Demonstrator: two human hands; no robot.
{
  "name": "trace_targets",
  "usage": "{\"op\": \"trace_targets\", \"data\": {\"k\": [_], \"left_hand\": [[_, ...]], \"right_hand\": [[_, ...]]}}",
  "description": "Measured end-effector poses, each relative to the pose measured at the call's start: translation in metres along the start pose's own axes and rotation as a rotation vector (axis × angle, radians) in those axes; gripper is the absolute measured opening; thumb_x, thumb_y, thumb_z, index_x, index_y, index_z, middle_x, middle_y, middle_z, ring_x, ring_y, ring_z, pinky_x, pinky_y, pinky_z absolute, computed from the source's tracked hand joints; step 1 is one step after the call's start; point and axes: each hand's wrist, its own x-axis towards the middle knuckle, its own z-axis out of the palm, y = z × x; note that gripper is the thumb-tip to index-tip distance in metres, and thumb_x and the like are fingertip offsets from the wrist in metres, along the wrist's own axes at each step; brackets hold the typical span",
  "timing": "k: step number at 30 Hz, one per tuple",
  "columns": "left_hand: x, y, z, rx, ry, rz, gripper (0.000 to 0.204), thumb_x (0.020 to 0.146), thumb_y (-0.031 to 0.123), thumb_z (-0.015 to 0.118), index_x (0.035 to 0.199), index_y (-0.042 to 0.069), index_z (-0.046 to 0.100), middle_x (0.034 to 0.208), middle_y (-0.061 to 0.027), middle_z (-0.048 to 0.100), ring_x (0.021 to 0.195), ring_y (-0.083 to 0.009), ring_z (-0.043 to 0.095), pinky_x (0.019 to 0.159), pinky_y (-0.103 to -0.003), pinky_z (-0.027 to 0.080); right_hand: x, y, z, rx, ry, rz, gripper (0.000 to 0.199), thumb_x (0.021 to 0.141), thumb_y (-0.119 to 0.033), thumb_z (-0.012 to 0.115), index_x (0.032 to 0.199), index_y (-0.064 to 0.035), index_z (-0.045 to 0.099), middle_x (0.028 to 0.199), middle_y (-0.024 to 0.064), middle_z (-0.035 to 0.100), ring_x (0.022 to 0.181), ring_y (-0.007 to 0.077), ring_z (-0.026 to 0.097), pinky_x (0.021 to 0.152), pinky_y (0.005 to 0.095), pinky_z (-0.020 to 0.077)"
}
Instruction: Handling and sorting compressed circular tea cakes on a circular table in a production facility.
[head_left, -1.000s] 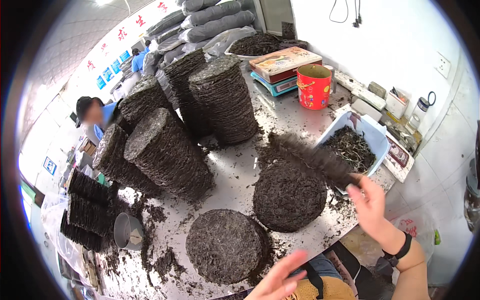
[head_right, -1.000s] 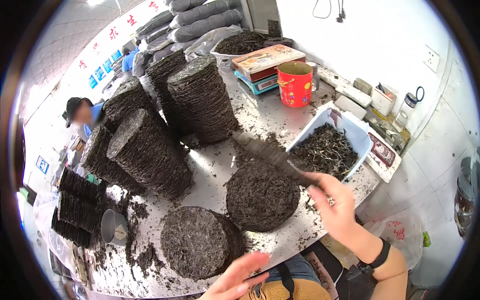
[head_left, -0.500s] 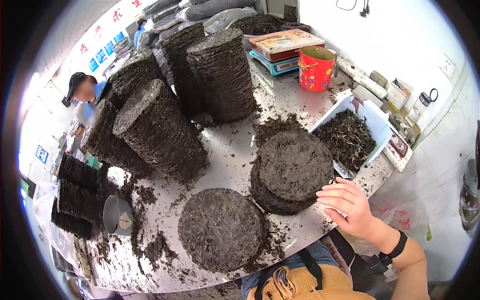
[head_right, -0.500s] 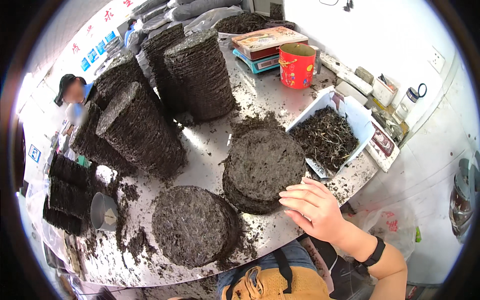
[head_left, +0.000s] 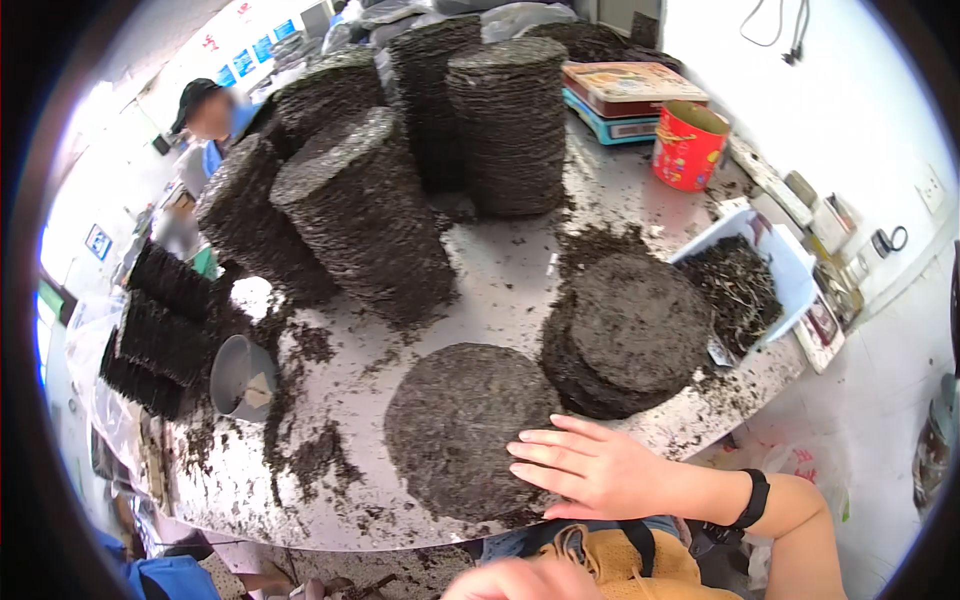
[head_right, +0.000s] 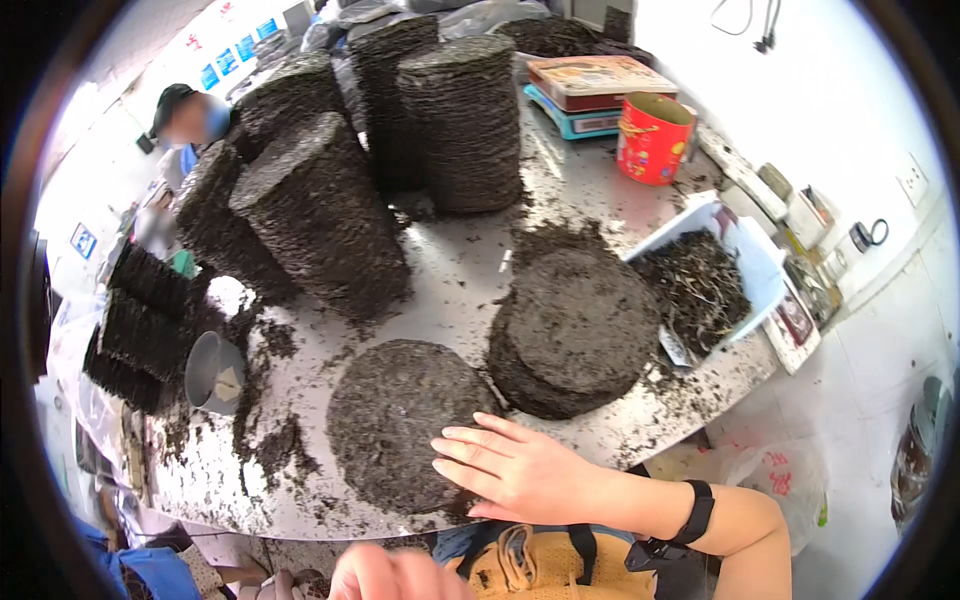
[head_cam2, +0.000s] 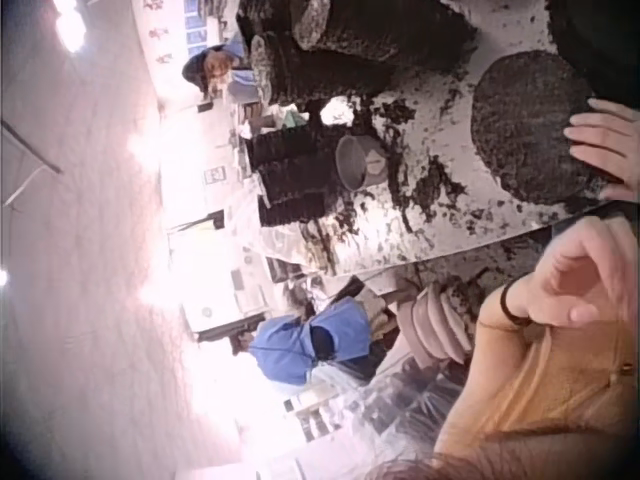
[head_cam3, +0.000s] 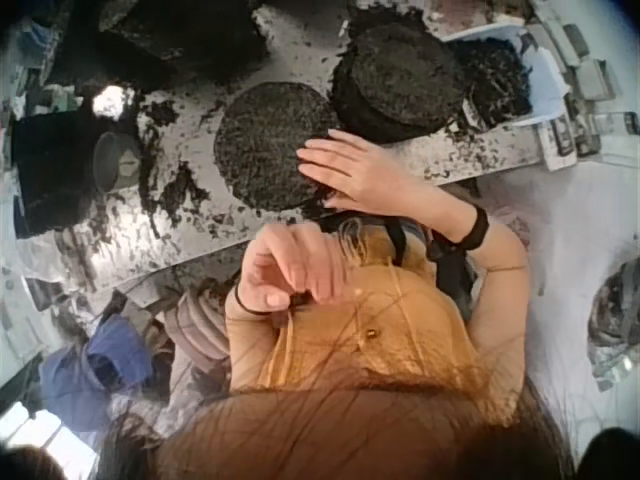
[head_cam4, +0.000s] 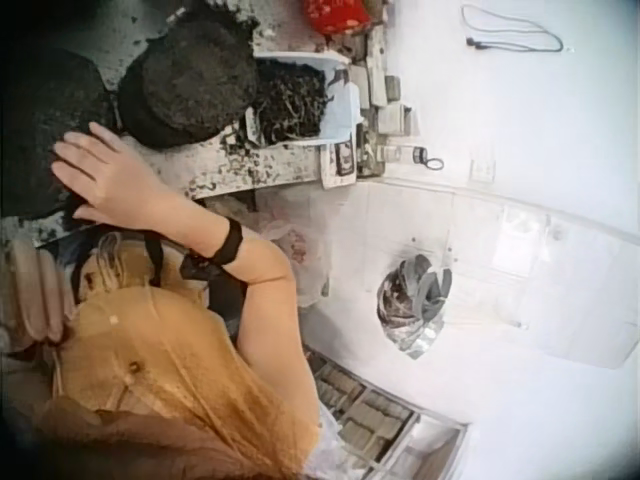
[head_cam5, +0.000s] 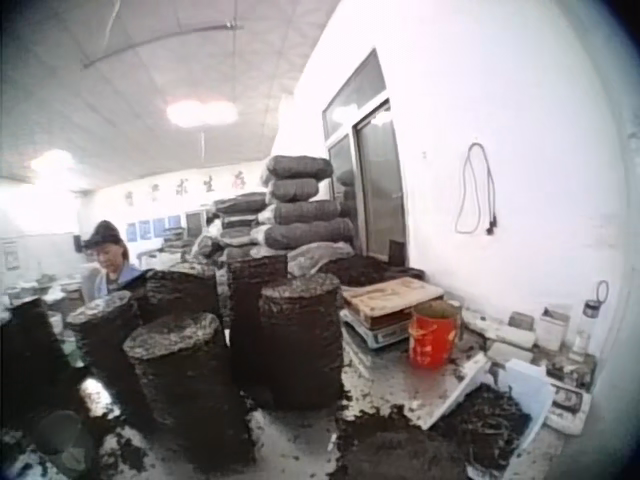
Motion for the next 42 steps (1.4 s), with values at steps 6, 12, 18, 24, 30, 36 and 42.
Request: {"op": "trace_targets", "data": {"k": [6, 12, 18, 24, 30, 36, 42], "left_hand": [[-0.109, 0.000, -0.073, 1.450, 0.726, 0.192, 0.070, 0.087, 0.009, 0.057, 0.146, 0.004, 0.018, 0.147, -0.0193, 0.028, 0.141, -0.0317, 0.023, 0.115, -0.051, 0.020], [-0.099, -0.015, -0.088, 1.384, 1.114, -0.087, 0.064, 0.092, 0.015, 0.048, 0.147, 0.003, 0.018, 0.151, -0.0181, 0.022, 0.143, -0.0294, 0.019, 0.116, -0.045, 0.011], [-0.093, -0.017, -0.103, 1.451, 0.971, -0.066, 0.072, 0.095, 0.031, 0.054, 0.147, -0.002, 0.017, 0.153, -0.0221, 0.014, 0.143, -0.0357, 0.013, 0.115, -0.046, 0.012], [-0.090, -0.032, -0.124, 1.376, 1.138, -0.148, 0.084, 0.086, 0.019, 0.066, 0.148, -0.003, 0.013, 0.154, -0.0216, 0.010, 0.143, -0.0354, 0.011, 0.115, -0.046, 0.011], [-0.098, -0.031, -0.118, 1.471, 1.056, -0.054, 0.078, 0.096, 0.029, 0.057, 0.152, 0.006, 0.008, 0.157, -0.0190, 0.002, 0.144, -0.0358, 0.006, 0.115, -0.048, 0.014], [-0.081, -0.028, -0.103, 1.396, 1.076, 0.031, 0.068, 0.098, 0.018, 0.053, 0.150, 0.002, 0.013, 0.155, -0.0203, 0.013, 0.143, -0.0328, 0.014, 0.115, -0.044, 0.016], [-0.069, -0.020, -0.087, 1.379, 1.047, 0.108, 0.057, 0.103, 0.029, 0.040, 0.150, 0.004, 0.020, 0.154, -0.0188, 0.021, 0.142, -0.0322, 0.020, 0.114, -0.045, 0.018]], "right_hand": [[0.015, 0.012, 0.017, -0.035, -0.098, -0.069, 0.060, 0.076, -0.029, 0.070, 0.127, -0.0015, 0.052, 0.136, 0.0164, 0.050, 0.127, 0.0293, 0.047, 0.106, 0.0384, 0.0399], [0.023, 0.011, 0.005, 0.055, -0.111, -0.020, 0.053, 0.079, -0.030, 0.071, 0.121, -0.0018, 0.058, 0.131, 0.0152, 0.055, 0.122, 0.0293, 0.052, 0.103, 0.0373, 0.0435], [-0.031, 0.009, -0.004, 0.434, 0.629, 0.754, 0.031, 0.098, -0.018, 0.051, 0.120, 0.0029, 0.056, 0.119, 0.0130, 0.061, 0.106, 0.0181, 0.059, 0.091, 0.0327, 0.0473], [-0.068, 0.056, -0.040, 0.935, 1.250, 0.851, 0.039, 0.099, -0.023, 0.053, 0.127, 0.0030, 0.051, 0.126, 0.0066, 0.056, 0.115, 0.0132, 0.050, 0.100, 0.0283, 0.0356], [-0.053, 0.025, -0.011, 0.366, 0.655, 0.533, 0.041, 0.087, -0.018, 0.063, 0.124, -0.0023, 0.054, 0.124, 0.0119, 0.056, 0.122, 0.0250, 0.048, 0.103, 0.0386, 0.0361], [0.004, -0.010, 0.057, 0.044, 0.060, 0.108, 0.070, 0.081, -0.027, 0.067, 0.137, 0.0034, 0.039, 0.148, 0.0189, 0.033, 0.138, 0.0325, 0.032, 0.113, 0.0451, 0.0266], [0.006, -0.007, 0.057, 0.151, 0.074, 0.117, 0.057, 0.083, -0.023, 0.066, 0.132, -0.0010, 0.048, 0.147, 0.0182, 0.037, 0.136, 0.0307, 0.037, 0.113, 0.0427, 0.0292]]}}
